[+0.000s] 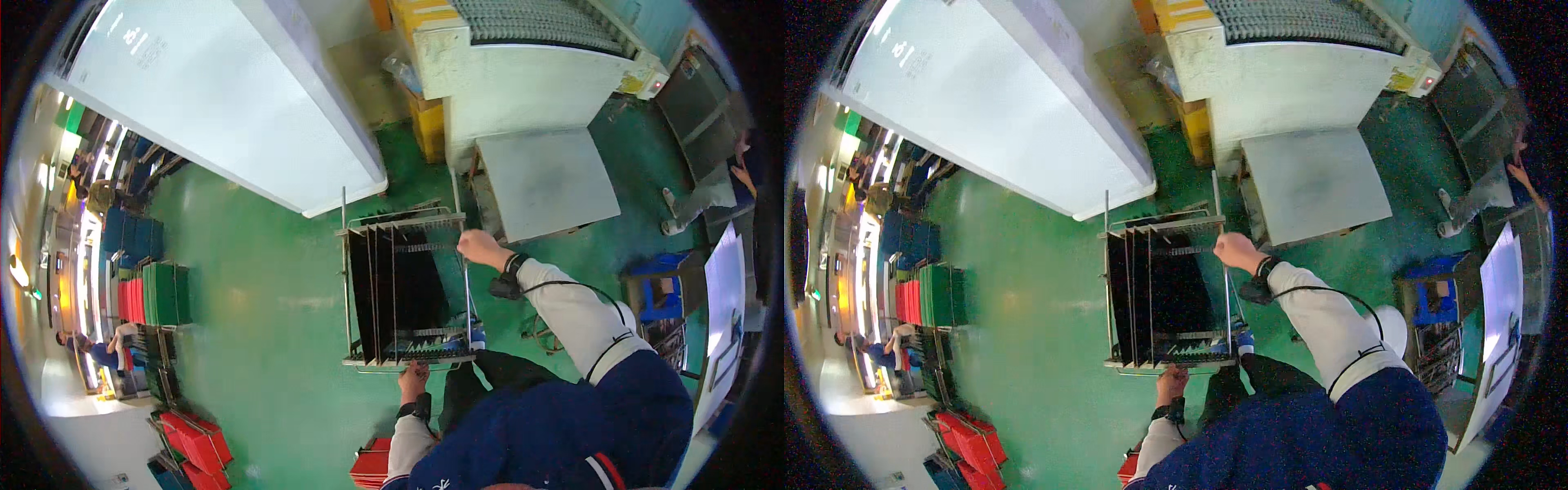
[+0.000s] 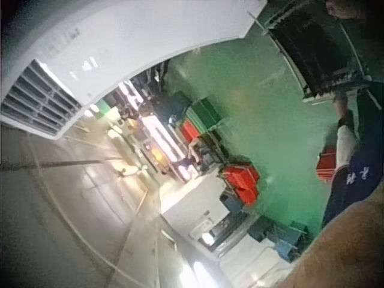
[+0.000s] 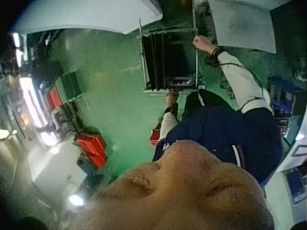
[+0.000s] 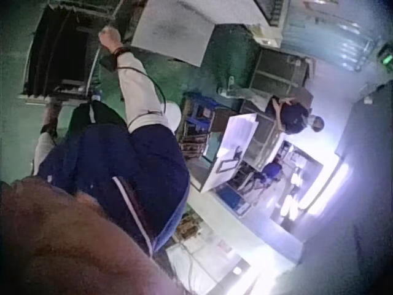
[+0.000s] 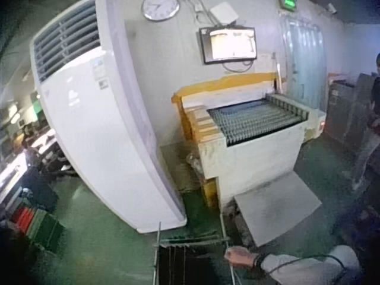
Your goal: Taking blue industrial sheets from a conveyor machine and placing them into a vertical metal storage rack.
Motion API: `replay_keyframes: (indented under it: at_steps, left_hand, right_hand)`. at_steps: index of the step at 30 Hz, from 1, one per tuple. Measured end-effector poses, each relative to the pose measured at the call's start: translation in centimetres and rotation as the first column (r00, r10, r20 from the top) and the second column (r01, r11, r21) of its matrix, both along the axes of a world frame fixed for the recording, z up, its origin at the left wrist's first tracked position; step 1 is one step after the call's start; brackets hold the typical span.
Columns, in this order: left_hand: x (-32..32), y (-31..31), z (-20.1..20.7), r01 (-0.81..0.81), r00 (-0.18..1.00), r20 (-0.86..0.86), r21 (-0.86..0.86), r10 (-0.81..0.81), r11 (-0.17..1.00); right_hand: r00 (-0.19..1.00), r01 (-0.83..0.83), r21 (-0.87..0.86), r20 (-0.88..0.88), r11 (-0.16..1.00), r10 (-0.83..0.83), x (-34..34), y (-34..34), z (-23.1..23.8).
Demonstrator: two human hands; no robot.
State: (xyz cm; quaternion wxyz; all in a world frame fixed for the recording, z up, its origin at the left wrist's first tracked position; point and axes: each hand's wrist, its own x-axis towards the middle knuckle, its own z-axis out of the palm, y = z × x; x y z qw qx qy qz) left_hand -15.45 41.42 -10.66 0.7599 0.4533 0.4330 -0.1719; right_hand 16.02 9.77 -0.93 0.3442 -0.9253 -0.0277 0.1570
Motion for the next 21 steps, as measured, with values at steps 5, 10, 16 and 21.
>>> replay_keyframes:
  at_steps: [5,10,16,21]
  left_hand:
    - [-0.3,-0.1,-0.7,0.176,0.974,0.096,0.236,-0.204,0.956]
    - [-0.5,-0.5,-1.2,-0.103,0.976,-0.192,-0.004,0.101,0.995]
    - [0.1,-1.6,-0.5,-0.250,0.960,-0.147,-0.078,0.236,0.965]
    - [-3.5,2.1,-3.6,-0.043,0.996,-0.074,0.124,0.053,0.991]
  right_hand:
    - [0.975,0.075,-0.044,0.212,0.996,-0.064,5.5,3.8,0.9]
    - [0.977,-0.004,-0.196,0.208,0.981,0.045,9.6,6.4,-0.6]
    - [0.994,-0.101,-0.257,0.011,0.961,0.108,11.5,7.0,-3.9]
    - [0.992,0.003,-0.224,0.120,0.975,0.025,9.8,9.7,-2.5]
